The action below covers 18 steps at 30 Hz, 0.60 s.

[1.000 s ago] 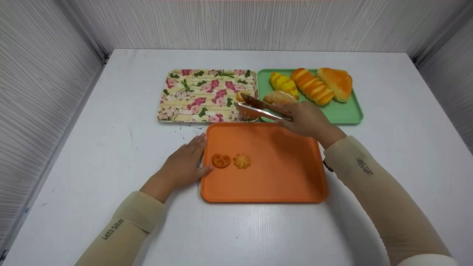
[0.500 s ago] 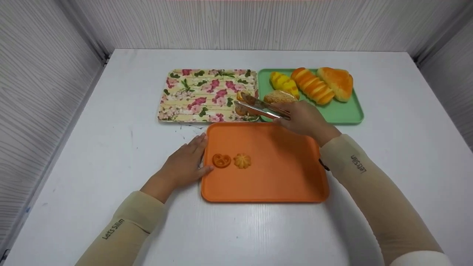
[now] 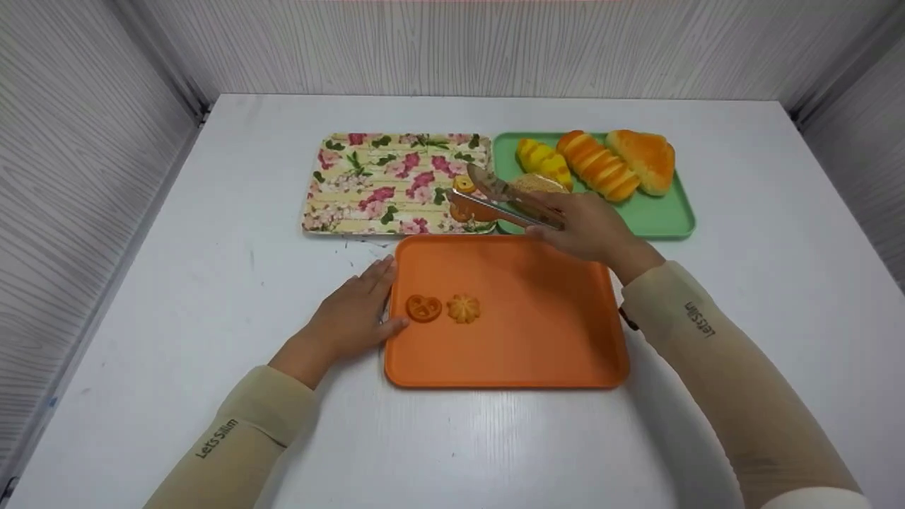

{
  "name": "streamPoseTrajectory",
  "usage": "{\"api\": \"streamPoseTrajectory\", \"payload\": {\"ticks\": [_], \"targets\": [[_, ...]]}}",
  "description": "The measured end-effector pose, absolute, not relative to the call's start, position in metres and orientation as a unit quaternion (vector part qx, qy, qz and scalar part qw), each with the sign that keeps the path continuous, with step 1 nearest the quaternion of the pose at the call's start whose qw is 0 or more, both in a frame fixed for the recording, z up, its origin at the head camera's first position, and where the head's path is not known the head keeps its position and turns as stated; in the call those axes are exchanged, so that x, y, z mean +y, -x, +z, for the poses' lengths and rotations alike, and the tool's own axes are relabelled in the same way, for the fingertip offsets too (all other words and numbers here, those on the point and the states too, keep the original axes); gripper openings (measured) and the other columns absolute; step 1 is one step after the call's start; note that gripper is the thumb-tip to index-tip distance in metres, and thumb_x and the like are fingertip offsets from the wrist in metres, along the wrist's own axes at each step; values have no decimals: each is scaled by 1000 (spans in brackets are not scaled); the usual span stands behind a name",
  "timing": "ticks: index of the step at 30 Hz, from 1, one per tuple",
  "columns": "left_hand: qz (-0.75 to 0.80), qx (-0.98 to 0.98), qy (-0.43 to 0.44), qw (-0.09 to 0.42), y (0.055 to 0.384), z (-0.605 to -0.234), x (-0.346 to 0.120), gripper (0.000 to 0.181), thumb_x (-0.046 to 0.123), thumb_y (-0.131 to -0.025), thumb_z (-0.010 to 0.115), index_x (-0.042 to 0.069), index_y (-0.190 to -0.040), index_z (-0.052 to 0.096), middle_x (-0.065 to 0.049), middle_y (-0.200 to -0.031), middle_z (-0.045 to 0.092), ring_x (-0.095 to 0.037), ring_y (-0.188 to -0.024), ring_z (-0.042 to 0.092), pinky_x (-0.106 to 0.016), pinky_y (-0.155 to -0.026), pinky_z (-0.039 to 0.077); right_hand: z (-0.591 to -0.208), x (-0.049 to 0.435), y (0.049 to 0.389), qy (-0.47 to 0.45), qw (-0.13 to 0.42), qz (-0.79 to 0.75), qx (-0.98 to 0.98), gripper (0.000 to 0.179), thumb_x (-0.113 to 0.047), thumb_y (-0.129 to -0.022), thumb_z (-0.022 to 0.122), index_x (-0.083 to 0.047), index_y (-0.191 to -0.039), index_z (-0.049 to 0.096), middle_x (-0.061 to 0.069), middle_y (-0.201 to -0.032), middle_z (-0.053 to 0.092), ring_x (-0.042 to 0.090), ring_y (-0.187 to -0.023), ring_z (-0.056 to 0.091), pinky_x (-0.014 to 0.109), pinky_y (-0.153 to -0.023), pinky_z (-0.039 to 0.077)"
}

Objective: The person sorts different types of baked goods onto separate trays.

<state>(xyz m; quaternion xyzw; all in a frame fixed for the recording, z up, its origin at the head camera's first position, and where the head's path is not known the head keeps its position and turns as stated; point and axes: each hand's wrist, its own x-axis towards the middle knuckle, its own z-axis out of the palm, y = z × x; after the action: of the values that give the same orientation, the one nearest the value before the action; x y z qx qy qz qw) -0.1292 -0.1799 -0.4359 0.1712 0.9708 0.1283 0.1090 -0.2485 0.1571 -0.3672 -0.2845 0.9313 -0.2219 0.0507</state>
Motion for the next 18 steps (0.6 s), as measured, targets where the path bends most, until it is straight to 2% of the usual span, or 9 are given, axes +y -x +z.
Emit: {"api": "streamPoseTrajectory", "payload": {"ticks": [5,8,13,15,18], "targets": [[125,971,-170,111,130,-437,-180,86,53,-94,49,3,-152,9,-8,-159,9,-23,-144,8,-46,-113,16,-366,163,244,285,52,-219,932,60,-48,-90,60,-23,-143,47,3,-60,51,19,-53,39,35,-54,35],[122,972,-165,117,129,-436,-180,87,54,-94,48,4,-153,9,-7,-159,8,-23,-144,7,-45,-113,16,-366,166,239,298,44,-218,928,60,-47,-90,61,-21,-143,47,3,-56,50,18,-49,39,35,-52,35],[124,971,-164,119,129,-435,-180,86,54,-94,48,4,-153,8,-7,-159,8,-23,-144,7,-45,-113,16,-366,174,231,333,37,-233,913,58,-38,-90,66,-17,-142,49,2,-76,67,16,-48,43,34,-50,37],[124,971,-164,119,129,-435,-180,86,54,-94,48,5,-153,8,-7,-159,8,-22,-144,7,-45,-113,16,-366,177,227,337,45,-236,911,59,-37,-89,67,-16,-141,49,1,-83,69,14,-50,48,33,-50,40],[122,972,-165,119,129,-435,-180,86,54,-94,48,5,-153,8,-7,-159,8,-22,-144,7,-45,-113,16,-366,181,222,334,66,-235,910,61,-38,-89,67,-16,-142,48,0,-82,69,13,-53,54,33,-53,44]]}}
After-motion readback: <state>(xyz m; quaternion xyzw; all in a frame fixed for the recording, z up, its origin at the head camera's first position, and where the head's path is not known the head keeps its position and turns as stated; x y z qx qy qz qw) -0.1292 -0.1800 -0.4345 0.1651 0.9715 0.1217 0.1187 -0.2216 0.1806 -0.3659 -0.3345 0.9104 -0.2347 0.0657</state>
